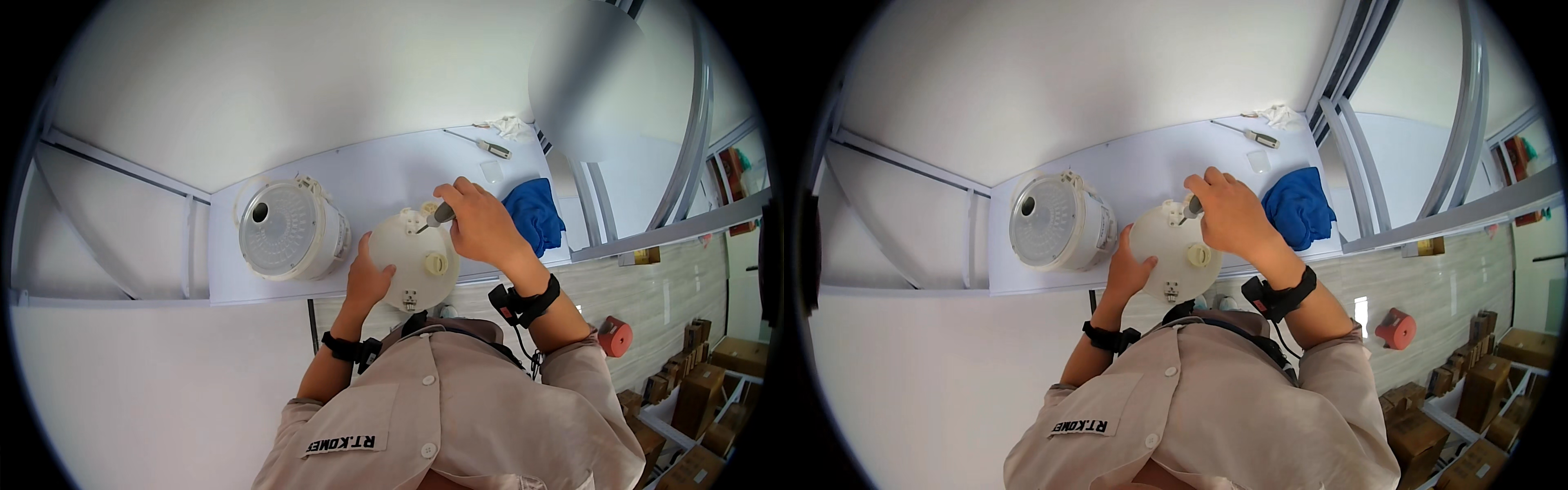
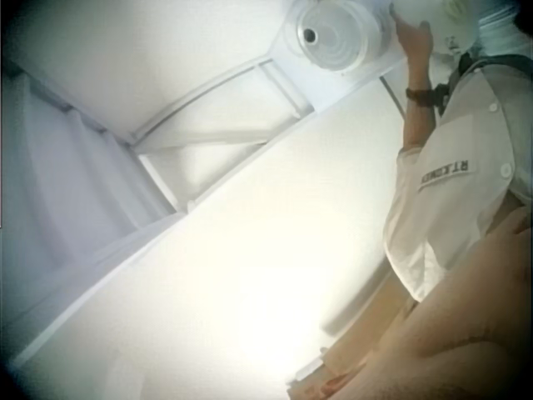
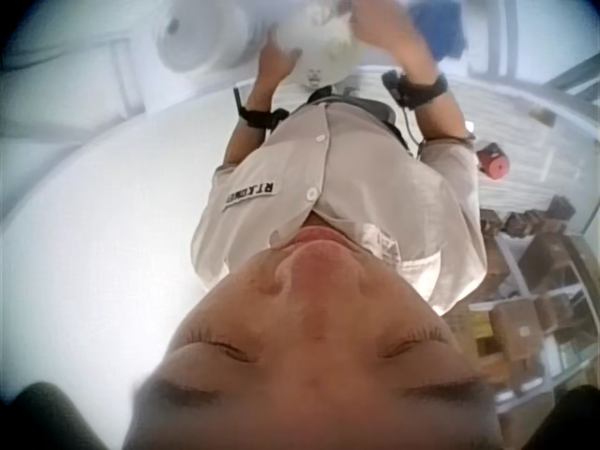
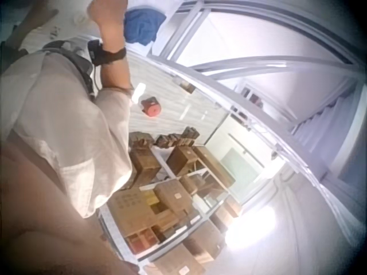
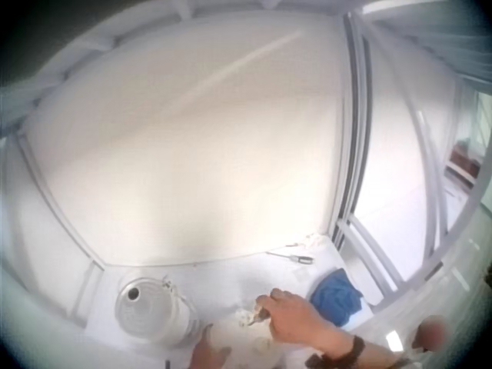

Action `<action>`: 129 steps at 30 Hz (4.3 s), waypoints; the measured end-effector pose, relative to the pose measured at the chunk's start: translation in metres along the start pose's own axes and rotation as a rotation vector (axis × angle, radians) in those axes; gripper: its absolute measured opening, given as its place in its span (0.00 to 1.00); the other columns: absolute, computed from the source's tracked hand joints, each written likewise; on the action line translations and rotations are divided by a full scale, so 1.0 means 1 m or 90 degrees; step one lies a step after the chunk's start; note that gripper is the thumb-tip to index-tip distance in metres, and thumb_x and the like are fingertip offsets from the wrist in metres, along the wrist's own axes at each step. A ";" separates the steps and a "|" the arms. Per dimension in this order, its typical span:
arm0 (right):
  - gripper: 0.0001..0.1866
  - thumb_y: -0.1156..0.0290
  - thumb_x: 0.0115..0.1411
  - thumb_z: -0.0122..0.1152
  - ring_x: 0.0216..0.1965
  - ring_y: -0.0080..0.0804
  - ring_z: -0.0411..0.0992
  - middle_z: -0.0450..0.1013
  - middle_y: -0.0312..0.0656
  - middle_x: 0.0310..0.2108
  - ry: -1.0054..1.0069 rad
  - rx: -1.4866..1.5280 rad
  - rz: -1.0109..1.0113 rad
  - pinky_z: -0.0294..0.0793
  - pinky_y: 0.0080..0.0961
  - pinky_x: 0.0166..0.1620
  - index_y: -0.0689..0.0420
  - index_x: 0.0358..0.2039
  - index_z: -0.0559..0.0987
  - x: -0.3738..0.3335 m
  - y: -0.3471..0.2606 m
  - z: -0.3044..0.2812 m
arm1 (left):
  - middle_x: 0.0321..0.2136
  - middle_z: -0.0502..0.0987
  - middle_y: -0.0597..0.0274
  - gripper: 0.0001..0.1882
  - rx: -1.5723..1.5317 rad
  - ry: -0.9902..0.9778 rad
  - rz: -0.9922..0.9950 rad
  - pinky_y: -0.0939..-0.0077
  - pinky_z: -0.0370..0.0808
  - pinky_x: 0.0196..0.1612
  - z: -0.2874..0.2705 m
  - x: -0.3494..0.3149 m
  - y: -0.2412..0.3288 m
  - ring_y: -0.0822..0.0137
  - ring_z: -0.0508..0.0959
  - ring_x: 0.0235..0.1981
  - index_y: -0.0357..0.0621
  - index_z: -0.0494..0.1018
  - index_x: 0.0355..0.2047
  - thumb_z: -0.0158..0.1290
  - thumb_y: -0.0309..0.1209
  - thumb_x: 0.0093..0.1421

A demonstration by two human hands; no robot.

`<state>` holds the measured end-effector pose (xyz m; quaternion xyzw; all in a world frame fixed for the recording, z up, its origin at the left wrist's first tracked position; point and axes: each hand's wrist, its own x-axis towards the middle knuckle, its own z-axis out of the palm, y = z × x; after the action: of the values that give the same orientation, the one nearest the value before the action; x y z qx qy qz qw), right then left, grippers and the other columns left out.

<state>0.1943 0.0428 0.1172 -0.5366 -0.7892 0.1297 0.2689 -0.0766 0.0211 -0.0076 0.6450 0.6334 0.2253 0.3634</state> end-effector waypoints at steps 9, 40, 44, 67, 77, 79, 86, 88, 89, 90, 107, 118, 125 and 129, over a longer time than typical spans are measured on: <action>0.16 0.73 0.63 0.66 0.35 0.56 0.80 0.76 0.55 0.39 -0.087 -0.088 0.227 0.82 0.43 0.38 0.59 0.51 0.77 0.002 -0.009 0.007 | 0.60 0.76 0.36 0.47 0.020 -0.006 0.003 0.52 0.73 0.64 0.000 0.003 -0.004 0.39 0.77 0.62 0.41 0.55 0.72 0.66 0.27 0.55; 0.14 0.73 0.60 0.68 0.38 0.57 0.79 0.77 0.54 0.39 0.061 0.061 0.055 0.80 0.44 0.39 0.60 0.45 0.77 -0.003 -0.007 -0.001 | 0.59 0.77 0.36 0.46 0.010 -0.020 -0.012 0.52 0.74 0.63 0.000 0.002 0.004 0.39 0.78 0.61 0.41 0.56 0.72 0.67 0.28 0.56; 0.18 0.79 0.57 0.67 0.42 0.57 0.78 0.76 0.53 0.43 -0.122 -0.076 0.246 0.80 0.43 0.44 0.61 0.49 0.76 0.005 -0.005 -0.004 | 0.60 0.77 0.37 0.46 0.004 -0.017 -0.022 0.53 0.74 0.63 -0.002 0.002 0.005 0.40 0.77 0.61 0.41 0.56 0.72 0.66 0.27 0.55; 0.17 0.76 0.58 0.67 0.45 0.53 0.79 0.75 0.58 0.48 -0.146 0.061 0.390 0.79 0.39 0.46 0.61 0.47 0.74 0.015 -0.027 -0.017 | 0.59 0.77 0.37 0.48 0.011 -0.016 -0.031 0.53 0.73 0.64 -0.002 0.000 0.004 0.40 0.78 0.61 0.41 0.55 0.73 0.66 0.27 0.55; 0.20 0.71 0.57 0.71 0.45 0.58 0.78 0.77 0.55 0.42 0.012 0.003 0.228 0.80 0.45 0.48 0.64 0.48 0.76 0.000 -0.015 0.001 | 0.61 0.75 0.36 0.48 -0.001 -0.033 -0.015 0.53 0.73 0.65 -0.002 0.002 0.003 0.39 0.76 0.63 0.40 0.54 0.73 0.66 0.27 0.55; 0.21 0.74 0.56 0.71 0.46 0.57 0.77 0.77 0.54 0.43 -0.128 -0.046 0.356 0.78 0.45 0.49 0.63 0.49 0.76 0.010 -0.021 -0.011 | 0.61 0.75 0.36 0.48 0.000 -0.034 -0.020 0.53 0.73 0.65 -0.003 0.001 0.004 0.39 0.76 0.63 0.40 0.54 0.73 0.66 0.27 0.55; 0.20 0.75 0.59 0.71 0.39 0.57 0.78 0.76 0.59 0.42 0.032 0.214 -0.031 0.79 0.49 0.43 0.60 0.51 0.76 -0.001 0.002 0.001 | 0.60 0.76 0.36 0.47 0.001 -0.019 0.001 0.52 0.73 0.64 -0.001 0.000 0.003 0.39 0.77 0.62 0.40 0.55 0.72 0.66 0.27 0.55; 0.20 0.74 0.59 0.71 0.38 0.57 0.79 0.77 0.58 0.41 0.042 0.155 0.048 0.79 0.48 0.42 0.61 0.51 0.76 -0.004 -0.009 0.002 | 0.60 0.76 0.36 0.47 0.000 -0.016 0.005 0.52 0.74 0.64 0.000 0.001 0.000 0.39 0.77 0.61 0.41 0.55 0.72 0.66 0.27 0.55; 0.20 0.74 0.59 0.71 0.37 0.58 0.79 0.77 0.58 0.40 0.047 0.125 0.087 0.80 0.48 0.41 0.61 0.50 0.76 -0.005 -0.012 0.003 | 0.60 0.76 0.37 0.47 -0.001 -0.016 0.003 0.52 0.74 0.64 0.001 0.001 -0.001 0.39 0.77 0.61 0.41 0.55 0.72 0.67 0.27 0.55; 0.19 0.73 0.60 0.71 0.36 0.58 0.80 0.78 0.57 0.39 0.031 0.081 0.138 0.80 0.47 0.40 0.61 0.49 0.76 -0.005 -0.011 0.003 | 0.60 0.76 0.37 0.48 -0.002 -0.015 0.001 0.52 0.74 0.64 0.002 0.001 -0.002 0.39 0.77 0.61 0.41 0.55 0.72 0.67 0.27 0.55; 0.13 0.70 0.62 0.72 0.30 0.53 0.81 0.79 0.54 0.35 0.181 0.068 0.173 0.81 0.42 0.34 0.62 0.43 0.79 -0.007 -0.004 -0.010 | 0.58 0.78 0.35 0.47 0.002 -0.011 0.009 0.48 0.74 0.61 0.001 0.000 -0.002 0.35 0.78 0.59 0.43 0.54 0.73 0.65 0.28 0.57; 0.13 0.71 0.62 0.72 0.30 0.49 0.81 0.79 0.52 0.35 0.200 0.113 0.229 0.80 0.39 0.35 0.62 0.44 0.80 -0.009 0.019 0.001 | 0.57 0.78 0.35 0.47 0.015 -0.023 0.002 0.48 0.75 0.60 0.001 0.002 -0.001 0.35 0.78 0.58 0.44 0.54 0.73 0.66 0.28 0.57; 0.12 0.72 0.61 0.72 0.30 0.48 0.81 0.79 0.51 0.36 0.178 0.123 0.217 0.80 0.37 0.36 0.60 0.43 0.80 -0.009 0.023 0.011 | 0.57 0.78 0.35 0.47 0.012 -0.025 -0.001 0.48 0.75 0.60 0.000 0.002 -0.001 0.35 0.78 0.58 0.44 0.54 0.73 0.66 0.28 0.57; 0.12 0.73 0.61 0.72 0.29 0.46 0.81 0.79 0.50 0.35 0.181 0.124 0.210 0.80 0.37 0.35 0.60 0.43 0.80 -0.010 0.025 0.013 | 0.59 0.77 0.36 0.47 0.003 -0.038 -0.027 0.51 0.74 0.63 -0.002 0.002 0.004 0.38 0.78 0.60 0.43 0.54 0.73 0.66 0.26 0.56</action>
<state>0.2092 0.0447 0.0913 -0.6428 -0.6288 0.1702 0.4030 -0.0753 0.0240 -0.0035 0.6388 0.6363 0.1969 0.3851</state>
